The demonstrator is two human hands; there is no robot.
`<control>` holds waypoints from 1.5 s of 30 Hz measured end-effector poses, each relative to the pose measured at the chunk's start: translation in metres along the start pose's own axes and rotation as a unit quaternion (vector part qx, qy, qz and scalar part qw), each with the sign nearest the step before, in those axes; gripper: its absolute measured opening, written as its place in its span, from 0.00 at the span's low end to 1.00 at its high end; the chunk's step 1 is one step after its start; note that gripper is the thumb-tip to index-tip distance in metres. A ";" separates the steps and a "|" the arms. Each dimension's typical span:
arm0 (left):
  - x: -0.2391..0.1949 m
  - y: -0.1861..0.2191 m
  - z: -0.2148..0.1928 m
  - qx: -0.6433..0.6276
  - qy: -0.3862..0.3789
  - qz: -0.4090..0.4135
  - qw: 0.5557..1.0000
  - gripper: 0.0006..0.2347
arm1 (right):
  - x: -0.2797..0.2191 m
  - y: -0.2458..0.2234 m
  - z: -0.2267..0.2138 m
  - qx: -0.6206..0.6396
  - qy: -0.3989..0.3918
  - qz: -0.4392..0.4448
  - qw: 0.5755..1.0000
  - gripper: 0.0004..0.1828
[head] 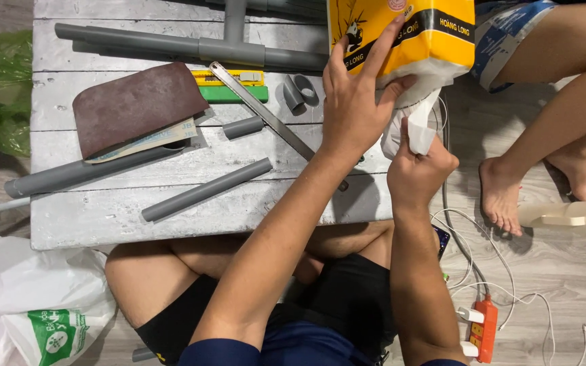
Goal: The person sands the cut edges of small gray plastic pipe pieces using a piece of sandpaper on a white table. After sanding, the person wipes a metal saw with a tissue.
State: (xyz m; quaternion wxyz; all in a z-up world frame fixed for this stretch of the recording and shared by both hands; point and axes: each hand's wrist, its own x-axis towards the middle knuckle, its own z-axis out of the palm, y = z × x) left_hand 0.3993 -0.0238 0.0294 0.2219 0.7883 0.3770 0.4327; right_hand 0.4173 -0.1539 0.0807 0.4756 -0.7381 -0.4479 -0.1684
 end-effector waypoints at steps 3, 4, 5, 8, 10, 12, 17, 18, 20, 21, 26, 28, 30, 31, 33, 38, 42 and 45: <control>-0.001 0.004 0.001 0.010 -0.012 -0.023 1.000 0.33 | -0.008 0.006 0.002 0.014 0.017 0.016 1.000 0.09; -0.002 0.003 0.004 0.010 -0.012 -0.023 1.000 0.33 | -0.009 0.006 0.002 0.014 0.017 0.016 1.000 0.09; -0.002 0.002 0.006 0.018 -0.005 -0.015 1.000 0.35 | -0.011 0.006 0.002 0.010 0.018 0.020 1.000 0.16; -0.001 0.001 0.008 0.027 0.007 -0.005 1.000 0.36 | -0.011 0.004 0.002 -0.002 0.029 0.015 0.999 0.22; -0.003 -0.001 0.007 0.028 0.011 -0.002 1.000 0.37 | -0.009 0.000 0.003 -0.010 0.038 0.005 0.999 0.21; -0.005 -0.002 0.007 0.016 0.014 0.012 1.000 0.35 | -0.004 -0.004 0.003 -0.068 0.074 -0.085 0.991 0.04; -0.002 0.003 -0.005 -0.042 0.022 0.006 0.999 0.34 | -0.009 0.010 0.008 -0.124 0.151 -0.121 0.973 0.12; -0.001 0.004 -0.006 -0.046 0.024 0.002 0.999 0.34 | -0.011 0.012 0.006 -0.132 0.161 -0.150 0.967 0.11; 0.000 0.002 -0.004 -0.037 0.036 0.003 0.999 0.34 | -0.015 0.015 0.005 -0.127 0.171 -0.156 0.965 0.09; 0.000 0.001 -0.003 -0.028 0.049 0.003 0.998 0.35 | -0.017 0.016 0.005 -0.121 0.181 -0.163 0.962 0.07; 0.001 0.006 -0.014 -0.052 0.014 -0.004 0.999 0.34 | -0.015 0.014 0.001 -0.037 0.174 -0.066 0.982 0.05; 0.002 0.006 -0.016 -0.059 0.015 0.001 0.998 0.33 | -0.011 0.028 -0.002 0.028 0.164 0.005 0.986 0.10; 0.004 0.005 -0.020 -0.066 0.021 -0.001 0.998 0.34 | -0.008 0.053 -0.004 0.328 0.130 0.265 0.897 0.22; 0.004 0.005 -0.022 -0.066 0.020 -0.002 0.998 0.34 | -0.004 0.051 -0.007 0.327 0.130 0.266 0.897 0.22; 0.005 0.007 -0.025 -0.083 0.014 -0.010 0.996 0.35 | 0.006 0.048 -0.012 0.499 0.082 0.306 0.806 0.13; 0.008 0.005 -0.025 -0.092 0.019 -0.009 0.995 0.33 | 0.005 0.043 -0.012 0.376 0.088 0.250 0.888 0.12; 0.011 0.004 -0.030 -0.091 0.026 -0.011 0.995 0.32 | 0.028 0.017 -0.019 0.188 -0.026 0.072 0.979 0.17; 0.012 0.001 -0.027 -0.089 0.026 -0.021 0.995 0.31 | 0.030 0.054 -0.011 0.256 -0.109 0.201 0.939 0.15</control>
